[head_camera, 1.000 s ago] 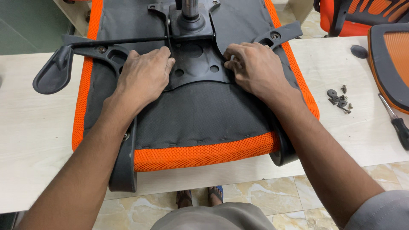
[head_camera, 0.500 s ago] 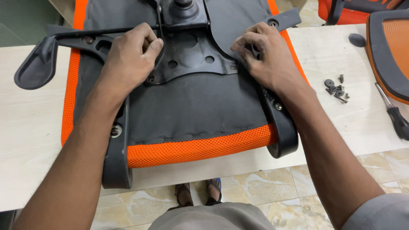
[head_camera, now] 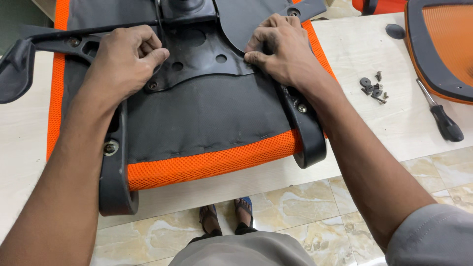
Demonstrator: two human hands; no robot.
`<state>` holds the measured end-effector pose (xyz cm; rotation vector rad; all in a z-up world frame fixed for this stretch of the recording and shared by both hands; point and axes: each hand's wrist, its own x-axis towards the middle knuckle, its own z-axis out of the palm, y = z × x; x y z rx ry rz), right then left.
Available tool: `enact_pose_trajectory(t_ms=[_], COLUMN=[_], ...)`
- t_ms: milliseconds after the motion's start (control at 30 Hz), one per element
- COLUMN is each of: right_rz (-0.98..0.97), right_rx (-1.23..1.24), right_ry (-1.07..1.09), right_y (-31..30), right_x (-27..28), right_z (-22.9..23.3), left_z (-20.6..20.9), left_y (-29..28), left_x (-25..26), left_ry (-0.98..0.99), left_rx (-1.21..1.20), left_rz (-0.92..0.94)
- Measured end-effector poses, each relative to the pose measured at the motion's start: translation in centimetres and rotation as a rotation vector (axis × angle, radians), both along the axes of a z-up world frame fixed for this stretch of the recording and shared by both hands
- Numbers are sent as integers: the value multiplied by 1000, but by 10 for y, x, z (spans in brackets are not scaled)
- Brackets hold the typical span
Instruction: The person assembles an office chair by attaching the gas lift and base to the underside of the seat. They align the metal plate, insert washers and bolts, and tighten them with a screwdriver.
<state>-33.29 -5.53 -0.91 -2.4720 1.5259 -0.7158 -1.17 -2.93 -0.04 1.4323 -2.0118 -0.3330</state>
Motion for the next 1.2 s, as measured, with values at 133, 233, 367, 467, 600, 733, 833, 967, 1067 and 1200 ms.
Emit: enact_pose_trajectory(t_ms=[133,233,367,467,600,733,833,967,1067,1200], right_rz=[11,10,21,-5,-7,-52,-89,-151,5,-1], right_rx=[-6,-7,-19,21,9,26,88,55,-241,-11], right_ry=[-3,3,-4,7,-12,2,9,18,86,81], right_y=[-3,-3,-5,-5,-2,5,9,11,13,1], right_x=[-1,1,1,0,3,9,14,28,36,45], right_z=[-2,-2,-1,-2,0,8,18,23,16,16], left_z=[1,1,1,1,0,3,3,4,3,3], left_y=[1,2,2,2,1,3,4,13,22,25], left_x=[-1,0,-1,-2,-4,-4,-4,4,7,3], left_ry=[-7,11,31,17,14,57,25,-126,-151,-159], left_rx=[42,10,-7,59,1,51,24,-118,-29,-12], left_rz=[35,8,-20,39,30,43,49,11,32,31])
